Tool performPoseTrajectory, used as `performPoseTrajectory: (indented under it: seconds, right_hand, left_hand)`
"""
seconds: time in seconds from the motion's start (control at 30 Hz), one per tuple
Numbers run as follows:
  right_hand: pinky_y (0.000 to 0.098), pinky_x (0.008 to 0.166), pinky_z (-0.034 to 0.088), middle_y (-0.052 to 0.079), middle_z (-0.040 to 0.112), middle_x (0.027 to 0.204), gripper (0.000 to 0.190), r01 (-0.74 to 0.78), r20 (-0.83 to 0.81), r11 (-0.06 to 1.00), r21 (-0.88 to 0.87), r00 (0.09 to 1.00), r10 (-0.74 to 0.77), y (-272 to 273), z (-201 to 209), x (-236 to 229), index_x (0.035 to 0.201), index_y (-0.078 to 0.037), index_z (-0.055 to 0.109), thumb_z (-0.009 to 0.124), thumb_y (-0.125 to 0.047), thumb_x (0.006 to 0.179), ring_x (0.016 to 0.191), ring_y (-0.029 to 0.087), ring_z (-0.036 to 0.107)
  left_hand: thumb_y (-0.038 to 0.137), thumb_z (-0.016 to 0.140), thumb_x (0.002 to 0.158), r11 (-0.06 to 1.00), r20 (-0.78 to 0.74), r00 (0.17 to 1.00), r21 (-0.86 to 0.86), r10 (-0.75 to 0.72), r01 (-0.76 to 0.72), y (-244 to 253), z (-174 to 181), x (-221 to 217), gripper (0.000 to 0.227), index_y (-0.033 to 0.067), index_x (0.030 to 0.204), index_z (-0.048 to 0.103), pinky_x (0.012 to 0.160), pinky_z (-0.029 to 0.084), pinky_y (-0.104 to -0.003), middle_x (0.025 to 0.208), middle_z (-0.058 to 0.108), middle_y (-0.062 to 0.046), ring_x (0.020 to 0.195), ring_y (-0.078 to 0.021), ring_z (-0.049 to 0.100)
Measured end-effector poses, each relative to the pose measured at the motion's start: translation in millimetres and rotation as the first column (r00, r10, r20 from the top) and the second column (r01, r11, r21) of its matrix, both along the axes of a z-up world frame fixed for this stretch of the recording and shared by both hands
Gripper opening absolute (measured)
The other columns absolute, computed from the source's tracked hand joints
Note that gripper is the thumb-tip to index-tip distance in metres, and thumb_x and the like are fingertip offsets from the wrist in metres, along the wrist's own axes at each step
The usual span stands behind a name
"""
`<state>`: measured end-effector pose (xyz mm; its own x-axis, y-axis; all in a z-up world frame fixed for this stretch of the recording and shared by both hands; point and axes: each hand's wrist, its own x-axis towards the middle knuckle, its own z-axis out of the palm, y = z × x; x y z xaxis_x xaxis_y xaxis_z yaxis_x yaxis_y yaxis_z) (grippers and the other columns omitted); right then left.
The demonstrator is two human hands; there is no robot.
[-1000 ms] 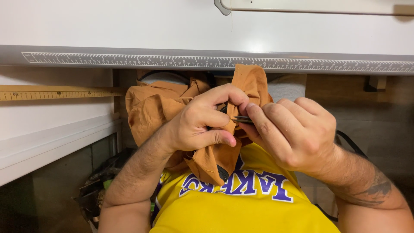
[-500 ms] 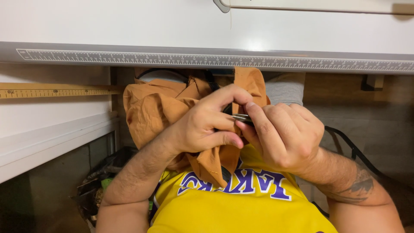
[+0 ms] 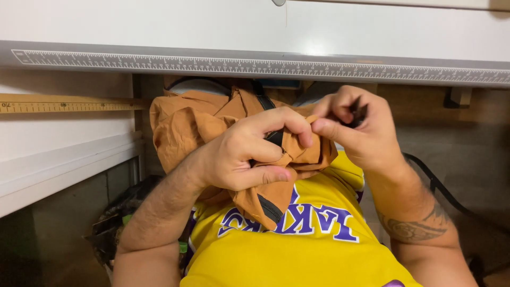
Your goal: Trimming excess threads from a brown fabric or leather item using thread snips at a sewing station.
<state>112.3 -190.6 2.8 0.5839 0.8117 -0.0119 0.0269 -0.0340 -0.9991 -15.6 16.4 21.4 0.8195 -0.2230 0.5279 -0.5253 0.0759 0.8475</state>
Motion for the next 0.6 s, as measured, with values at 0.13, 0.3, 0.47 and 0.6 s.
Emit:
performPoseTrajectory:
  seconds: [0.13, 0.3, 0.47, 0.6]
  right_hand:
    - [0.0304, 0.076, 0.057, 0.014, 0.067, 0.09, 0.047, 0.36, -0.01, 0.92, 0.157, 0.932, -0.363, -10, -20, 2, 0.078, -0.016, 0.036, 0.073, 0.008, 0.092, 0.081, 0.018, 0.068]
    - [0.0355, 0.076, 0.052, 0.025, 0.066, 0.09, 0.048, 0.377, 0.353, 0.886, 0.27, 0.818, -0.455, -9, -21, -23, 0.078, -0.01, 0.03, 0.073, 0.002, 0.098, 0.083, 0.029, 0.068]
    - [0.0382, 0.065, 0.052, 0.028, 0.067, 0.086, 0.045, 0.24, 0.558, 0.925, 0.296, 0.743, -0.371, -4, -8, -30, 0.075, -0.005, 0.031, 0.071, 0.002, 0.094, 0.079, 0.036, 0.072]
    - [0.0374, 0.068, 0.049, 0.028, 0.065, 0.086, 0.049, 0.323, 0.518, 0.895, 0.307, 0.733, -0.442, -5, -11, -16, 0.076, -0.007, 0.028, 0.071, 0.007, 0.096, 0.075, 0.031, 0.066]
  left_hand:
    - [0.014, 0.063, 0.102, 0.935, 0.014, 0.958, 0.213, 0.286, -0.283, 11, -2, -13, 0.034, -0.0016, 0.072, 0.056, 0.094, 0.054, -0.041, 0.128, 0.042, -0.021, 0.106, -0.03, 0.053]
    - [0.021, 0.068, 0.097, 0.888, -0.11, 0.934, 0.365, 0.34, -0.28, 22, -7, -21, 0.029, 0.001, 0.077, 0.059, 0.074, 0.048, -0.034, 0.105, 0.055, -0.013, 0.089, -0.0252, 0.057]
    - [0.07, 0.063, 0.084, 0.692, -0.305, 0.801, 0.7, 0.516, -0.179, 12, -11, -8, 0.058, 0.0134, 0.075, 0.052, 0.06, 0.042, -0.04, 0.067, 0.06, -0.001, 0.062, -0.0226, 0.057]
    - [0.038, 0.061, 0.102, 0.631, -0.188, 0.876, 0.76, 0.444, -0.156, 14, -25, -3, 0.043, 0.01, 0.072, 0.047, 0.056, 0.041, -0.049, 0.069, 0.058, -0.006, 0.067, -0.031, 0.058]
